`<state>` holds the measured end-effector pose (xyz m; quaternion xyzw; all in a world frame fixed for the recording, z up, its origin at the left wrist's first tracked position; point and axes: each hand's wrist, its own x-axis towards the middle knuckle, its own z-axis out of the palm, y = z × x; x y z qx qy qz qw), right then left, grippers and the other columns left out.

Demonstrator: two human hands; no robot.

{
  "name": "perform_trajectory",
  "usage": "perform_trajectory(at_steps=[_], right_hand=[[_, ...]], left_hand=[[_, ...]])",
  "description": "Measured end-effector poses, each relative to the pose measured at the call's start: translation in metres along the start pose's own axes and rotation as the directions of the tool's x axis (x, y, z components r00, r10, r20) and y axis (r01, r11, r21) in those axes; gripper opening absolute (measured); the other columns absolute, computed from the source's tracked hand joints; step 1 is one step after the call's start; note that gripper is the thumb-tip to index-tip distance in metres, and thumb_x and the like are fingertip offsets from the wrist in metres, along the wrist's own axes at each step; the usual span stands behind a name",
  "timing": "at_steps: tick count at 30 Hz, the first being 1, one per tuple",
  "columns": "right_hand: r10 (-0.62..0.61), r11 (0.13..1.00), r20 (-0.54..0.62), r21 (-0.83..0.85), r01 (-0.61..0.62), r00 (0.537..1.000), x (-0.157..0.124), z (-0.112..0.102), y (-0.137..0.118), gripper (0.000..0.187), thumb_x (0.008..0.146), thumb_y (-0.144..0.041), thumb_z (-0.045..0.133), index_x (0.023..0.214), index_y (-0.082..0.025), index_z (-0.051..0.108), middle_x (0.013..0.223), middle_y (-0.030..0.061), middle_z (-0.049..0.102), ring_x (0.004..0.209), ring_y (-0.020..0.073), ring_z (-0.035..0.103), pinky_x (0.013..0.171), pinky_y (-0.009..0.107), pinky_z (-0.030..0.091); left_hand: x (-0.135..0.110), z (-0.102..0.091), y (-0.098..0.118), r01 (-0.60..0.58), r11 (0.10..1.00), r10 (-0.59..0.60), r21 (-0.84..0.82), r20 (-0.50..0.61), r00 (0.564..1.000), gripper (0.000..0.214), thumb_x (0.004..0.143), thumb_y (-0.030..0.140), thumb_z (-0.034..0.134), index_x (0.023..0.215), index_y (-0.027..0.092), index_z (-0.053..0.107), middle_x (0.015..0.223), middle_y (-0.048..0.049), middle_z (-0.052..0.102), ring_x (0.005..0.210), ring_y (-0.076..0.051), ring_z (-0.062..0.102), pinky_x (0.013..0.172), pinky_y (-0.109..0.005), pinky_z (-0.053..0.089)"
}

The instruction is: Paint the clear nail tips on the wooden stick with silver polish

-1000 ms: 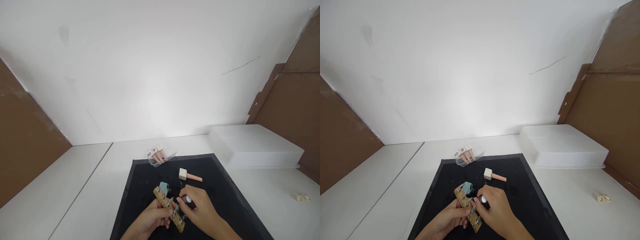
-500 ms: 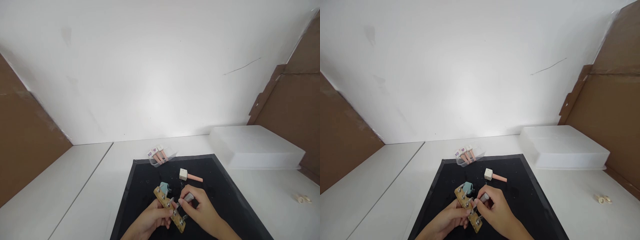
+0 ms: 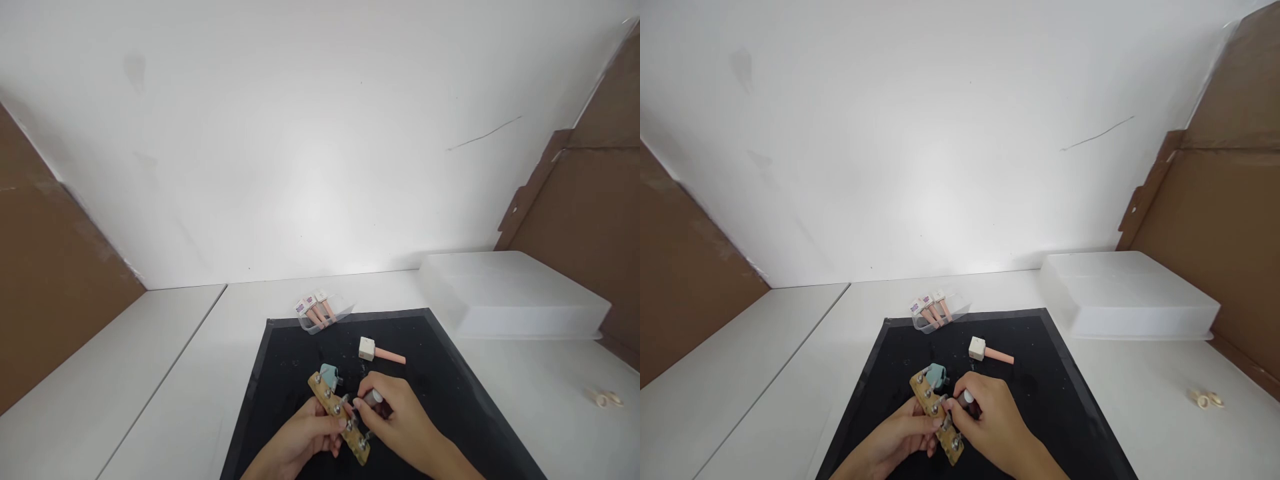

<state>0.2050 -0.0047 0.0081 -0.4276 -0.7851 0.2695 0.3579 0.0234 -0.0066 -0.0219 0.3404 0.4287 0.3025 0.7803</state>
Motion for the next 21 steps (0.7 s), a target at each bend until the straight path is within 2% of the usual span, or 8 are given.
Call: perform_trajectory(at_steps=[4, 9, 12, 17, 21], right_hand=[[-0.061, 0.990, -0.007, -0.124, 0.060, 0.998, 0.001, -0.003, -0.001, 0.010, 0.079, -0.020, 0.051, 0.072, -0.018, 0.056, 0.055, -0.0023, 0.054, 0.046, 0.0115, 0.049, 0.045, 0.020, 0.034], [-0.104, 0.981, -0.037, -0.166, 0.097, 0.994, 0.002, -0.003, 0.002, 0.010, 0.080, -0.020, 0.051, 0.072, -0.018, 0.056, 0.056, -0.0019, 0.054, 0.047, 0.0120, 0.050, 0.045, 0.021, 0.034], [-0.051, 0.993, -0.077, -0.111, 0.042, 0.996, 0.001, -0.001, 0.007, 0.012, 0.082, -0.021, 0.050, 0.070, -0.019, 0.054, 0.053, -0.0031, 0.050, 0.045, 0.0112, 0.046, 0.043, 0.020, 0.033], [0.099, 0.993, -0.101, 0.081, -0.091, 0.990, 0.001, 0.001, 0.009, 0.020, 0.083, -0.027, 0.049, 0.065, -0.019, 0.048, 0.049, -0.0066, 0.038, 0.042, 0.0094, 0.037, 0.040, 0.020, 0.029], [0.122, 0.976, -0.098, 0.193, -0.101, 0.988, 0.002, -0.001, 0.005, 0.022, 0.080, -0.028, 0.051, 0.061, -0.019, 0.046, 0.047, -0.0076, 0.034, 0.041, 0.0086, 0.033, 0.039, 0.019, 0.029]], left_hand=[[0.001, -0.002, -0.001, -0.009, 1.000, 0.009, -0.008, 0.021, 1.000, 0.026, 0.061, 0.020, 0.069, 0.084, 0.013, 0.058, 0.065, 0.0011, 0.056, 0.052, -0.007, 0.048, 0.053, -0.023, 0.036], [-0.001, 0.000, 0.001, -0.007, 1.000, 0.007, -0.006, 0.012, 1.000, 0.026, 0.059, 0.020, 0.070, 0.082, 0.013, 0.059, 0.062, 0.0013, 0.055, 0.051, -0.007, 0.047, 0.053, -0.024, 0.036], [-0.001, 0.000, 0.001, -0.015, 1.000, 0.015, -0.014, 0.006, 1.000, 0.028, 0.059, 0.021, 0.070, 0.084, 0.013, 0.060, 0.062, 0.0015, 0.054, 0.050, -0.007, 0.046, 0.054, -0.024, 0.035], [-0.002, -0.002, 0.002, -0.019, 1.000, 0.019, -0.021, 0.002, 1.000, 0.029, 0.059, 0.022, 0.070, 0.085, 0.014, 0.060, 0.064, 0.0013, 0.055, 0.050, -0.007, 0.046, 0.054, -0.024, 0.035], [-0.005, 0.000, 0.005, -0.009, 1.000, 0.009, -0.030, 0.013, 1.000, 0.028, 0.059, 0.022, 0.069, 0.084, 0.014, 0.060, 0.061, 0.0019, 0.053, 0.051, -0.008, 0.046, 0.054, -0.024, 0.034]])
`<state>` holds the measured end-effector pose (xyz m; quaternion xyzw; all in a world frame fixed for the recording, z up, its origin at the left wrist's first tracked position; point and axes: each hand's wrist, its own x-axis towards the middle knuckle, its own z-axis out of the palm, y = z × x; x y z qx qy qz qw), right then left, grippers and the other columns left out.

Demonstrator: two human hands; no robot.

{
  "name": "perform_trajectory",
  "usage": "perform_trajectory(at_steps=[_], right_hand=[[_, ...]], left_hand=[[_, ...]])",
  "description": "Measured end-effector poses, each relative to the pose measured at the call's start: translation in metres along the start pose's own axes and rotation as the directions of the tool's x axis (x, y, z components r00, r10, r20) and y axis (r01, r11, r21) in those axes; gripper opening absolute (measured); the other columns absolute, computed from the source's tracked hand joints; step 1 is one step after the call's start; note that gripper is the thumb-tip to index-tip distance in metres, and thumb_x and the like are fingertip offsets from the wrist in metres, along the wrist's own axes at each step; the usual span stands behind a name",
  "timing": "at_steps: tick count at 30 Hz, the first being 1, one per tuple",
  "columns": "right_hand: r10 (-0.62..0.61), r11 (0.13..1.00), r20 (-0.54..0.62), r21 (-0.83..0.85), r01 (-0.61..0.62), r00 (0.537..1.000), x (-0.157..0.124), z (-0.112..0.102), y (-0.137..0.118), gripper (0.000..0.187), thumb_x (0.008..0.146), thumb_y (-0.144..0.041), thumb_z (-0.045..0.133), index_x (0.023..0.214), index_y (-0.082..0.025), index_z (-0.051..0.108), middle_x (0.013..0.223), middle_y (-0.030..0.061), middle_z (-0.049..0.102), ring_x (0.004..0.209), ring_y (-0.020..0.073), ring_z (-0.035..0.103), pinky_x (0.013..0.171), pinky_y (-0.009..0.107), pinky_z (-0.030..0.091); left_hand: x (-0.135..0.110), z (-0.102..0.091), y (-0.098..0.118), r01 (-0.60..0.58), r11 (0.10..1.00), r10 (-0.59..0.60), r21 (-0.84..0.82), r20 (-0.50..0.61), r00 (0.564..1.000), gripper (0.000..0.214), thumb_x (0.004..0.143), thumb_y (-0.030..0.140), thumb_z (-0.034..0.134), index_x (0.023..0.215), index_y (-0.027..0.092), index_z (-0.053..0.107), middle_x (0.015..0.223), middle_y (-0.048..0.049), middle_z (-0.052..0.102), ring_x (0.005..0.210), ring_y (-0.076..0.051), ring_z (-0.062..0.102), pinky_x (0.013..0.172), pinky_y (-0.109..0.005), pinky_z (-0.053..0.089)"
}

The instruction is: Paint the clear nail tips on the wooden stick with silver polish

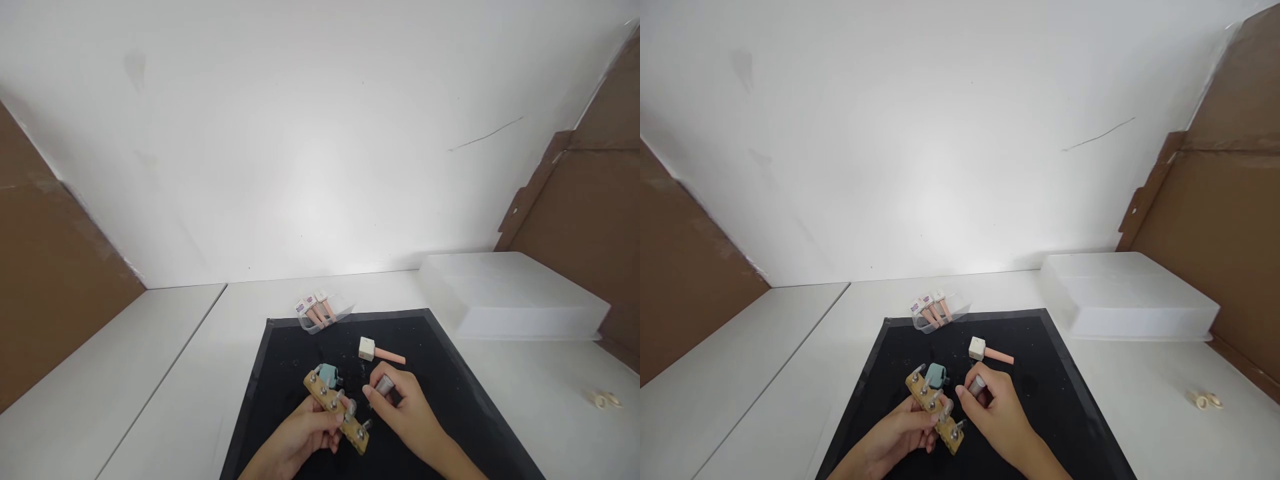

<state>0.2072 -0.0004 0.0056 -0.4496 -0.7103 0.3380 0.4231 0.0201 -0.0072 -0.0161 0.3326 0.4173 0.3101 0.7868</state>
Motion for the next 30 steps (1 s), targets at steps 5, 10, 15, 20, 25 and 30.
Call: perform_trajectory(at_steps=[5, 10, 15, 20, 25, 30], right_hand=[[-0.030, 0.999, -0.031, 0.016, 0.030, 0.999, -0.001, -0.002, -0.006, 0.022, 0.078, -0.028, 0.053, 0.059, -0.019, 0.048, 0.046, -0.0072, 0.037, 0.041, 0.0090, 0.037, 0.039, 0.018, 0.033], [-0.028, 1.000, 0.011, 0.001, 0.028, 1.000, -0.002, -0.002, -0.011, 0.022, 0.078, -0.028, 0.052, 0.059, -0.018, 0.048, 0.046, -0.0069, 0.037, 0.041, 0.0089, 0.037, 0.039, 0.018, 0.033], [-0.045, 0.999, 0.003, -0.005, 0.045, 0.999, -0.002, -0.002, -0.014, 0.023, 0.078, -0.028, 0.054, 0.058, -0.018, 0.050, 0.046, -0.0067, 0.039, 0.041, 0.0090, 0.039, 0.040, 0.018, 0.034], [-0.038, 0.999, 0.010, 0.004, 0.038, 0.999, -0.003, -0.002, -0.013, 0.021, 0.078, -0.027, 0.053, 0.059, -0.018, 0.048, 0.047, -0.0070, 0.037, 0.041, 0.0091, 0.037, 0.040, 0.018, 0.033], [-0.048, 0.999, 0.013, 0.012, 0.048, 0.999, -0.004, -0.002, -0.014, 0.019, 0.078, -0.024, 0.053, 0.061, -0.018, 0.049, 0.048, -0.0068, 0.039, 0.043, 0.0094, 0.038, 0.041, 0.019, 0.033], [-0.030, 0.999, 0.041, 0.033, 0.029, 0.999, -0.004, -0.003, -0.017, 0.019, 0.078, -0.023, 0.052, 0.061, -0.018, 0.048, 0.048, -0.0069, 0.039, 0.043, 0.0095, 0.038, 0.041, 0.019, 0.032]], left_hand=[[-0.003, 0.002, 0.002, -0.007, 1.000, 0.008, -0.020, 0.001, 1.000, 0.027, 0.061, 0.021, 0.068, 0.086, 0.015, 0.060, 0.059, 0.0033, 0.051, 0.051, -0.008, 0.047, 0.055, -0.024, 0.035], [-0.005, 0.003, 0.005, -0.008, 0.999, 0.008, -0.039, 0.009, 1.000, 0.027, 0.062, 0.021, 0.068, 0.087, 0.015, 0.060, 0.055, 0.0042, 0.049, 0.051, -0.008, 0.046, 0.054, -0.024, 0.035], [-0.010, 0.007, 0.009, -0.010, 0.999, 0.011, -0.053, 0.004, 1.000, 0.029, 0.060, 0.021, 0.070, 0.086, 0.014, 0.060, 0.051, 0.0046, 0.048, 0.049, -0.009, 0.046, 0.054, -0.024, 0.034], [-0.013, 0.009, 0.012, -0.010, 0.998, 0.010, -0.055, 0.000, 1.000, 0.029, 0.059, 0.022, 0.070, 0.085, 0.015, 0.060, 0.051, 0.0044, 0.050, 0.049, -0.008, 0.046, 0.055, -0.024, 0.034], [-0.013, 0.010, 0.012, -0.001, 0.999, 0.001, -0.038, -0.006, 1.000, 0.029, 0.059, 0.022, 0.069, 0.086, 0.015, 0.060, 0.051, 0.0044, 0.050, 0.049, -0.008, 0.047, 0.055, -0.024, 0.034], [-0.014, 0.012, 0.012, -0.008, 0.999, 0.008, -0.048, -0.004, 1.000, 0.027, 0.059, 0.021, 0.070, 0.084, 0.015, 0.060, 0.051, 0.0047, 0.049, 0.049, -0.008, 0.046, 0.054, -0.024, 0.034]])
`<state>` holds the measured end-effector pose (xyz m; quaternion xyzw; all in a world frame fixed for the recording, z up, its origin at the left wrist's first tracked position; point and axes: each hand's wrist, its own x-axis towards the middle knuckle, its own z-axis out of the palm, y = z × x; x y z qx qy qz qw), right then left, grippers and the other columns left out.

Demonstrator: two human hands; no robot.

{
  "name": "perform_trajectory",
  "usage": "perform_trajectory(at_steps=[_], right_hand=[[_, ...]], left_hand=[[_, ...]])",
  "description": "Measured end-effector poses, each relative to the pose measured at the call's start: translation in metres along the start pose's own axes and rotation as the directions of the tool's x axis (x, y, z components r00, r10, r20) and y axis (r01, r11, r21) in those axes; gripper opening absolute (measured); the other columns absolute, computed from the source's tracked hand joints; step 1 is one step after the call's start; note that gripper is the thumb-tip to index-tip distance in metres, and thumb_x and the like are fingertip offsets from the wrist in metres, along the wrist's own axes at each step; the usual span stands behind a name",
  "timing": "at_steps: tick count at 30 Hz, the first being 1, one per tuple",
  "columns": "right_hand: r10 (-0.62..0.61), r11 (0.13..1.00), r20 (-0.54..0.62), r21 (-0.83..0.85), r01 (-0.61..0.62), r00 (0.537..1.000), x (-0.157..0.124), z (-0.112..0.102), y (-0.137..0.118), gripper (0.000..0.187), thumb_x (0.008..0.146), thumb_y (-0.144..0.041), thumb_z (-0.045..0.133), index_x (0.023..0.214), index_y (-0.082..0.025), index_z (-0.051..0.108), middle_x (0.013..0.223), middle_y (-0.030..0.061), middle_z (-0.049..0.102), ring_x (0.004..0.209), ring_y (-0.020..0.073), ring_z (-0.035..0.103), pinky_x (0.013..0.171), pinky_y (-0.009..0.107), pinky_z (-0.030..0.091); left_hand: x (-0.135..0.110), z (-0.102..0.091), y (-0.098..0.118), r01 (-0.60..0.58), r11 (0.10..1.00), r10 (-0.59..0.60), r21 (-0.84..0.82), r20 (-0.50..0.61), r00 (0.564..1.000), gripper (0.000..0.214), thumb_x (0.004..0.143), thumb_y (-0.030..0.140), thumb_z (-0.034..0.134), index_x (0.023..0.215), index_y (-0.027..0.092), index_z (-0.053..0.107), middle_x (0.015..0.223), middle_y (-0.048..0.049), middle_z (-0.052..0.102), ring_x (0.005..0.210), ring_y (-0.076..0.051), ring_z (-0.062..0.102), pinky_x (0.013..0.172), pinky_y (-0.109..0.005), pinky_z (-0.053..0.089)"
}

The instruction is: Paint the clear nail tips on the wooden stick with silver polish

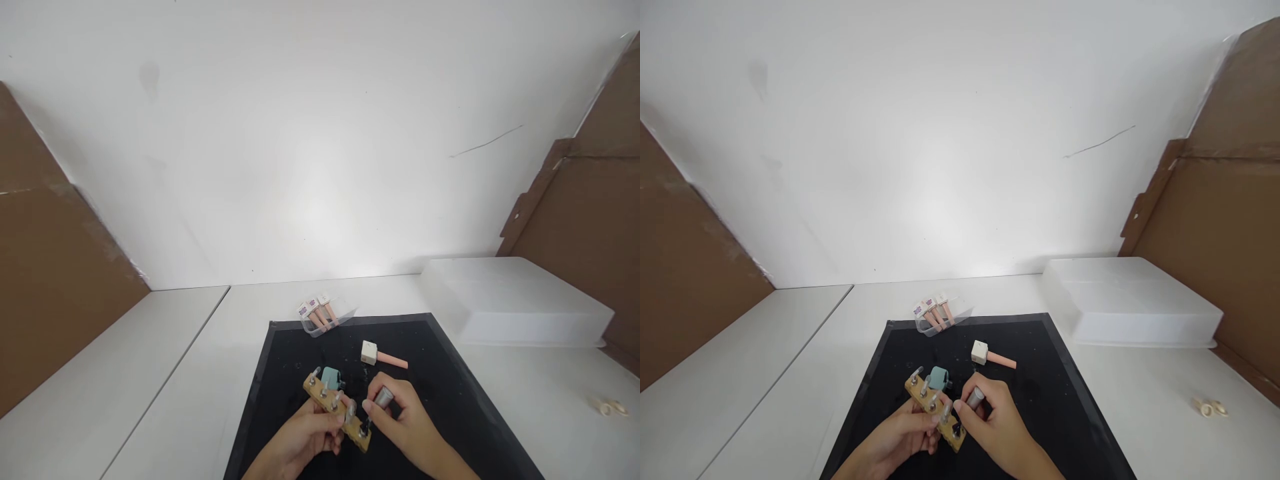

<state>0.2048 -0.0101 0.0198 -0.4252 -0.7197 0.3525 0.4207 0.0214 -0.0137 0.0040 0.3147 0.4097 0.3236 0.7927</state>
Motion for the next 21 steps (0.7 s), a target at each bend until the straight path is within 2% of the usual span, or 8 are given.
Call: perform_trajectory(at_steps=[10, 21], right_hand=[[0.037, 0.998, 0.016, -0.042, -0.036, 0.999, 0.0008, -0.0005, 0.0009, 0.018, 0.078, -0.023, 0.050, 0.061, -0.019, 0.045, 0.048, -0.0075, 0.035, 0.042, 0.0093, 0.035, 0.040, 0.019, 0.028], [-0.005, 0.997, 0.031, -0.079, 0.007, 1.000, 0.0017, -0.0014, 0.0054, 0.017, 0.077, -0.018, 0.050, 0.062, -0.019, 0.043, 0.048, -0.0078, 0.035, 0.041, 0.0082, 0.033, 0.039, 0.019, 0.025]], left_hand=[[0.0008, 0.0002, 0.0000, 0.009, 1.000, -0.009, -0.005, -0.011, 1.000, 0.030, 0.057, 0.022, 0.071, 0.084, 0.014, 0.061, 0.050, 0.0044, 0.050, 0.048, -0.008, 0.046, 0.053, -0.024, 0.034], [0.0031, -0.0009, -0.0017, 0.007, 1.000, -0.007, -0.002, -0.001, 1.000, 0.028, 0.060, 0.020, 0.070, 0.085, 0.014, 0.060, 0.050, 0.0044, 0.051, 0.048, -0.008, 0.047, 0.053, -0.024, 0.035]])
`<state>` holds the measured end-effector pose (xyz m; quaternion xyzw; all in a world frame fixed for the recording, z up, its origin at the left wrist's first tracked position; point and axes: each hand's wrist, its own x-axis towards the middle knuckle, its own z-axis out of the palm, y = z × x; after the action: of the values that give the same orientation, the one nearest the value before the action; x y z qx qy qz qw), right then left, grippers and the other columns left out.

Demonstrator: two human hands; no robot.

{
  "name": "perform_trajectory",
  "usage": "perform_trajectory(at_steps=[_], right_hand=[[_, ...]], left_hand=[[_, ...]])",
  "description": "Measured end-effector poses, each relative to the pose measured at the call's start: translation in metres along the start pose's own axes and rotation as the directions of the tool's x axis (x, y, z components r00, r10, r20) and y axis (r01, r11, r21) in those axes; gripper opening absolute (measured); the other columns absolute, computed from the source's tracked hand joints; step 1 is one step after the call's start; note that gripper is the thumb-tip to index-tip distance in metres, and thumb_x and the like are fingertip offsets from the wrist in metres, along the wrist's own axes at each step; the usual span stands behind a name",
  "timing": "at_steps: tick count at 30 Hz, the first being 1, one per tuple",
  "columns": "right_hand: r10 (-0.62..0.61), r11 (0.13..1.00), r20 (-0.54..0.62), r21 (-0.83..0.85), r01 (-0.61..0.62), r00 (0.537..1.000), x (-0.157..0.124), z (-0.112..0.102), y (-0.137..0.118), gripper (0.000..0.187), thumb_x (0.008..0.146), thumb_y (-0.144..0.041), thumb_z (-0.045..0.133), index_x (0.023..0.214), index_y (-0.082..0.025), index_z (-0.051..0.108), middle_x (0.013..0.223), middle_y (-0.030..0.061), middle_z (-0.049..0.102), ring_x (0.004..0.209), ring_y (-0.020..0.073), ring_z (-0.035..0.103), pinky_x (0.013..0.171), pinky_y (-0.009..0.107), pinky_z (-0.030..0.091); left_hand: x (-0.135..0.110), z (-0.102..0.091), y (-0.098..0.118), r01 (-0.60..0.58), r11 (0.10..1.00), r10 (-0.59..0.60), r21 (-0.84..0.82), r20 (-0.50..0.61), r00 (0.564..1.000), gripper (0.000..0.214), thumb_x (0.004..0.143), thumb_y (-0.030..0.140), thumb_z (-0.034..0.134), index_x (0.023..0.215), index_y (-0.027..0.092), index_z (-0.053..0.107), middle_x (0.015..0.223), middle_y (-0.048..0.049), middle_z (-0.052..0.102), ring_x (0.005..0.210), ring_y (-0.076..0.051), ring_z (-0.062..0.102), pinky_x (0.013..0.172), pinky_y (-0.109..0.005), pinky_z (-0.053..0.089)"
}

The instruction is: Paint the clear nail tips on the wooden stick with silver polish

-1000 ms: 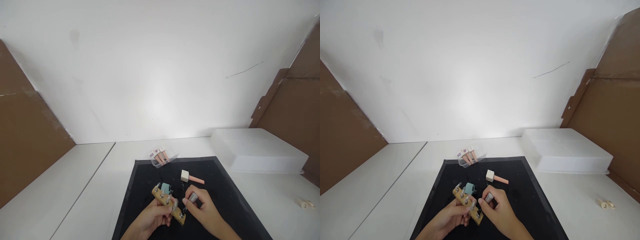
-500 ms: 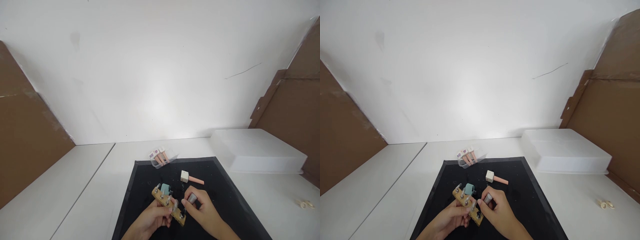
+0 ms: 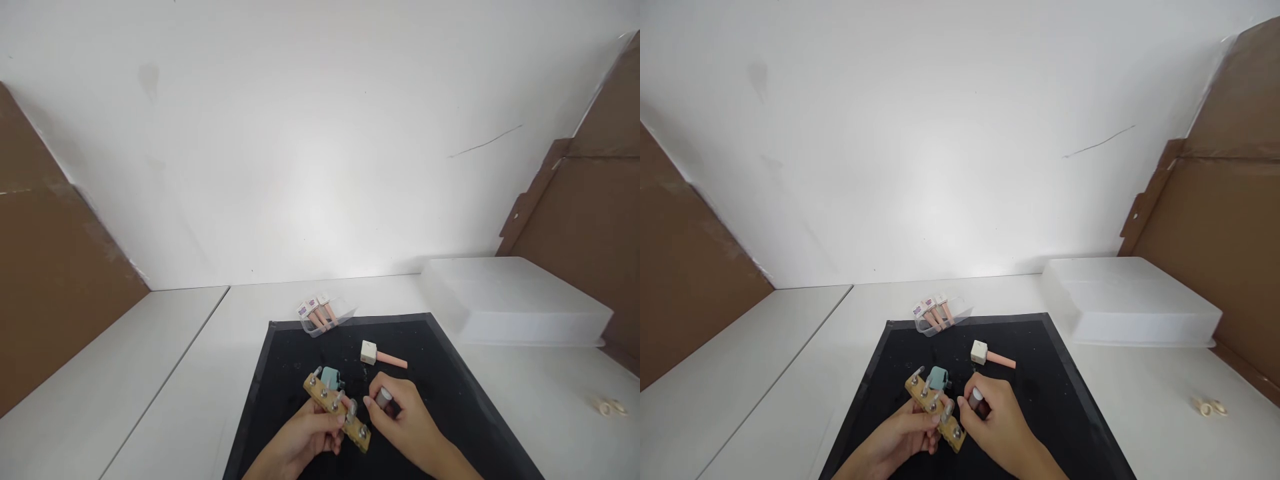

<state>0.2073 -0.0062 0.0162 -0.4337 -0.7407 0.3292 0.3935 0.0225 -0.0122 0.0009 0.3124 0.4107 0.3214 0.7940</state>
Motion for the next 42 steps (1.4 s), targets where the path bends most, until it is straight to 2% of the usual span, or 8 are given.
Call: perform_trajectory(at_steps=[12, 18, 24, 30, 33, 42], right_hand=[[-0.115, 0.963, -0.024, -0.248, 0.106, 0.993, 0.0008, -0.0024, 0.0004, 0.018, 0.078, -0.018, 0.047, 0.060, -0.019, 0.045, 0.049, -0.0060, 0.039, 0.041, 0.0094, 0.039, 0.041, 0.020, 0.028], [-0.142, 0.949, -0.046, -0.289, 0.123, 0.989, 0.0009, -0.0040, 0.0009, 0.018, 0.078, -0.017, 0.048, 0.060, -0.019, 0.046, 0.047, -0.0059, 0.040, 0.040, 0.0095, 0.038, 0.040, 0.019, 0.028], [-0.109, 0.965, -0.083, -0.248, 0.086, 0.991, -0.0007, -0.0020, 0.0019, 0.020, 0.079, -0.019, 0.047, 0.059, -0.020, 0.044, 0.047, -0.0068, 0.035, 0.040, 0.0092, 0.035, 0.039, 0.019, 0.027], [-0.040, 0.991, -0.135, -0.129, 0.022, 0.990, 0.0018, 0.0019, 0.0043, 0.022, 0.081, -0.023, 0.047, 0.060, -0.020, 0.043, 0.048, -0.0074, 0.032, 0.040, 0.0094, 0.033, 0.040, 0.020, 0.028], [-0.016, 0.997, -0.139, -0.075, 0.006, 0.990, 0.0025, 0.0032, 0.0032, 0.021, 0.082, -0.026, 0.048, 0.062, -0.019, 0.045, 0.049, -0.0068, 0.035, 0.041, 0.0097, 0.034, 0.040, 0.020, 0.029], [0.037, 0.998, -0.145, 0.063, -0.028, 0.989, 0.0009, 0.0041, 0.0015, 0.017, 0.082, -0.030, 0.050, 0.069, -0.018, 0.052, 0.054, -0.0035, 0.046, 0.046, 0.0119, 0.043, 0.044, 0.021, 0.036]], left_hand=[[0.0012, 0.0000, -0.0004, -0.017, 1.000, 0.017, 0.007, 0.004, 1.000, 0.028, 0.060, 0.020, 0.070, 0.086, 0.014, 0.061, 0.055, 0.0033, 0.052, 0.050, -0.007, 0.047, 0.055, -0.023, 0.035], [0.0013, -0.0010, -0.0004, -0.023, 1.000, 0.023, 0.013, 0.005, 1.000, 0.028, 0.059, 0.019, 0.070, 0.085, 0.014, 0.062, 0.057, 0.0030, 0.053, 0.050, -0.007, 0.046, 0.054, -0.023, 0.035], [-0.0019, -0.0026, -0.0007, -0.034, 0.999, 0.035, 0.036, -0.021, 0.999, 0.025, 0.062, 0.019, 0.068, 0.085, 0.014, 0.061, 0.059, 0.0027, 0.053, 0.051, -0.007, 0.046, 0.054, -0.023, 0.036], [-0.0032, -0.0009, -0.0015, -0.014, 0.999, 0.016, 0.050, -0.036, 0.999, 0.027, 0.061, 0.019, 0.068, 0.086, 0.014, 0.060, 0.062, 0.0020, 0.054, 0.050, -0.006, 0.045, 0.054, -0.023, 0.035], [-0.0032, -0.0013, -0.0022, -0.014, 0.998, 0.016, 0.057, -0.031, 0.999, 0.028, 0.061, 0.019, 0.068, 0.086, 0.014, 0.060, 0.068, 0.0004, 0.056, 0.051, -0.006, 0.046, 0.055, -0.023, 0.036], [-0.0066, 0.0015, -0.0003, -0.010, 0.996, 0.014, 0.085, -0.036, 0.999, 0.028, 0.059, 0.020, 0.069, 0.084, 0.013, 0.060, 0.060, 0.0026, 0.051, 0.051, -0.007, 0.044, 0.055, -0.024, 0.034]])
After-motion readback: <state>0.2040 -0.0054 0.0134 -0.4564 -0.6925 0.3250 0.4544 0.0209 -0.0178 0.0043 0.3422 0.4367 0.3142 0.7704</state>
